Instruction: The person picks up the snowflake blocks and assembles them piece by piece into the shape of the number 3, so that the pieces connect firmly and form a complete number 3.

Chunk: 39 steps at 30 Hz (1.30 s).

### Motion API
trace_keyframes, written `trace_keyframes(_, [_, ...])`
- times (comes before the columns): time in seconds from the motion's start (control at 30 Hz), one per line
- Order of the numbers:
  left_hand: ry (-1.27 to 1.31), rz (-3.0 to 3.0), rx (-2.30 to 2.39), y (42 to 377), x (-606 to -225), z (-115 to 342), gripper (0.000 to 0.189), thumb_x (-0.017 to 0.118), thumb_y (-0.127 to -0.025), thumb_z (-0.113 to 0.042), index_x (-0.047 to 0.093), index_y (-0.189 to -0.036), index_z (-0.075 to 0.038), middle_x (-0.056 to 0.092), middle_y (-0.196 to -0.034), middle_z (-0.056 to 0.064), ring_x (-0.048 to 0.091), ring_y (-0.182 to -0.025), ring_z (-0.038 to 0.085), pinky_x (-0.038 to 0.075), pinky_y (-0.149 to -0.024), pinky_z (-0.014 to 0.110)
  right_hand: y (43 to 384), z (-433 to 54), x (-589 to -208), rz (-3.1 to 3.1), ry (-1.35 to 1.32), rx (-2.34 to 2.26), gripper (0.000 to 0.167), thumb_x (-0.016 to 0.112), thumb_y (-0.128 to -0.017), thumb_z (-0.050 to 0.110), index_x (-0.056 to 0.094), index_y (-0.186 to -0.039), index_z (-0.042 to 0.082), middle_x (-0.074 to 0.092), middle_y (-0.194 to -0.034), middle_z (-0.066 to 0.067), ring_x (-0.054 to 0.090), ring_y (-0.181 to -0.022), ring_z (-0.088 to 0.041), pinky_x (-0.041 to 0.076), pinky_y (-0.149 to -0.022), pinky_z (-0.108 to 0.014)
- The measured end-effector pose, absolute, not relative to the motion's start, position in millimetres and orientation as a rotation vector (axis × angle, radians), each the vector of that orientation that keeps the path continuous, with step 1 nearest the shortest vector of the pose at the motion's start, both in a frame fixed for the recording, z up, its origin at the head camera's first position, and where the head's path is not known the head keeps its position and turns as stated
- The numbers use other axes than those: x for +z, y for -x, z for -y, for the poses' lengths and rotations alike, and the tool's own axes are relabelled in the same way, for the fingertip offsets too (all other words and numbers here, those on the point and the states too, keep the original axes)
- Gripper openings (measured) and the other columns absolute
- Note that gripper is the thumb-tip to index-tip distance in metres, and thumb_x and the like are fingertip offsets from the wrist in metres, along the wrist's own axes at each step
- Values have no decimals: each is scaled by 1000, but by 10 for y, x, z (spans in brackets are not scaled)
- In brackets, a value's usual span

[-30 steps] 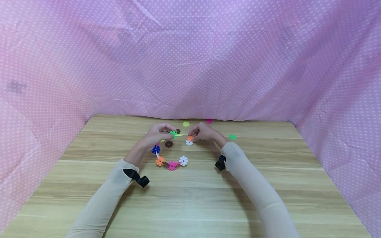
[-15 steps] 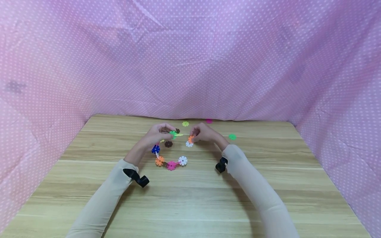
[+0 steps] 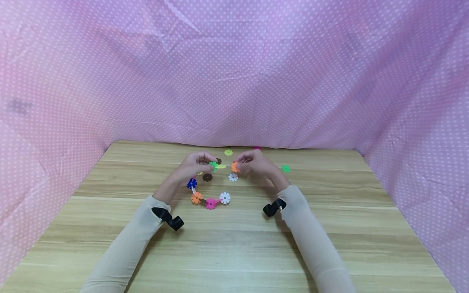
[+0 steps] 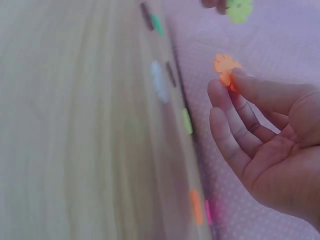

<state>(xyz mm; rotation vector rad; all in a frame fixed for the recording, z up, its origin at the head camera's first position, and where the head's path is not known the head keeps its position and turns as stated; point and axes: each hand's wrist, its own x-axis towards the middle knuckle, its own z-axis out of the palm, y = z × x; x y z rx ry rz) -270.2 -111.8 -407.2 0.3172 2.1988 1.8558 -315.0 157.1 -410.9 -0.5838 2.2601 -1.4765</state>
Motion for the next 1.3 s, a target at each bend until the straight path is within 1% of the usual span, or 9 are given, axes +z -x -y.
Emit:
trace_keyframes(0.2, [-316,-2201,1852,2711,-4070,1115,27,68,-88,2,66,-115,2,66,-108,10,63,-88,14,58,-82,29,3061,-1532,-4029,-2132,560,-1663,26,72,-92,3,66,-116,-6,73,-99,-6,72,-88,-17,61,-90,-50])
trace_keyframes(0.33, [-314,-2208,1847,2718,-4067,1115,29,69,-88,2,66,-117,2,65,-112,14,63,-89,14,58,-83,29,3022,-1484,-4009,-2080,558,-1716,22,72,-92,2,65,-112,-5,70,-96,-5,73,-88,-20,62,-90,-48])
trace_keyframes(0.47, [-311,-2209,1846,2720,-4062,1118,31,68,-89,2,64,-120,4,65,-110,11,63,-90,14,58,-82,28,3002,-1454,-4010,-2081,561,-1729,18,73,-92,3,64,-107,-2,69,-95,-6,72,-87,-21,63,-87,-45])
trace_keyframes(0.6, [-315,-2208,1850,2719,-4060,1120,31,67,-90,2,64,-120,3,65,-107,8,63,-91,14,58,-81,25,2986,-1436,-4012,-2058,549,-1746,17,73,-91,2,64,-106,-1,69,-94,-7,72,-87,-22,58,-94,-57])
trace_keyframes(0.7, [-315,-2213,1849,2712,-4056,1118,30,68,-90,2,65,-119,2,66,-106,8,64,-89,14,58,-81,28,2976,-1424,-4008,-2049,548,-1746,17,72,-92,2,63,-106,-2,70,-93,-6,73,-86,-21,54,-96,-63])
trace_keyframes(0.87, [-308,-2216,1841,2697,-4045,1114,30,68,-91,-1,65,-120,0,65,-108,9,64,-89,13,57,-84,35,2951,-1404,-3993,-2063,567,-1741,18,71,-92,1,63,-107,-4,72,-91,-4,72,-85,-20,56,-94,-62])
trace_keyframes(1.0, [-310,-2211,1835,2693,-4038,1113,30,69,-91,-2,65,-121,0,65,-107,8,63,-88,14,56,-84,36,2935,-1384,-3989,-2066,582,-1748,18,70,-93,1,64,-109,-4,72,-92,-3,72,-86,-21,56,-94,-62])
trace_keyframes(1.1, [-323,-2191,1842,2695,-4041,1112,30,68,-91,-1,64,-121,1,65,-107,9,63,-88,14,56,-83,35,2926,-1371,-3988,-2082,596,-1752,18,70,-94,3,65,-110,-4,71,-93,-3,72,-86,-23,56,-93,-63])
trace_keyframes(1.3, [-343,-2142,1877,2707,-4056,1118,31,66,-91,2,62,-122,3,63,-107,13,63,-88,14,57,-80,26,2903,-1358,-3982,-2114,634,-1784,23,70,-94,4,65,-113,-8,71,-91,-3,72,-88,-34,59,-87,-62])
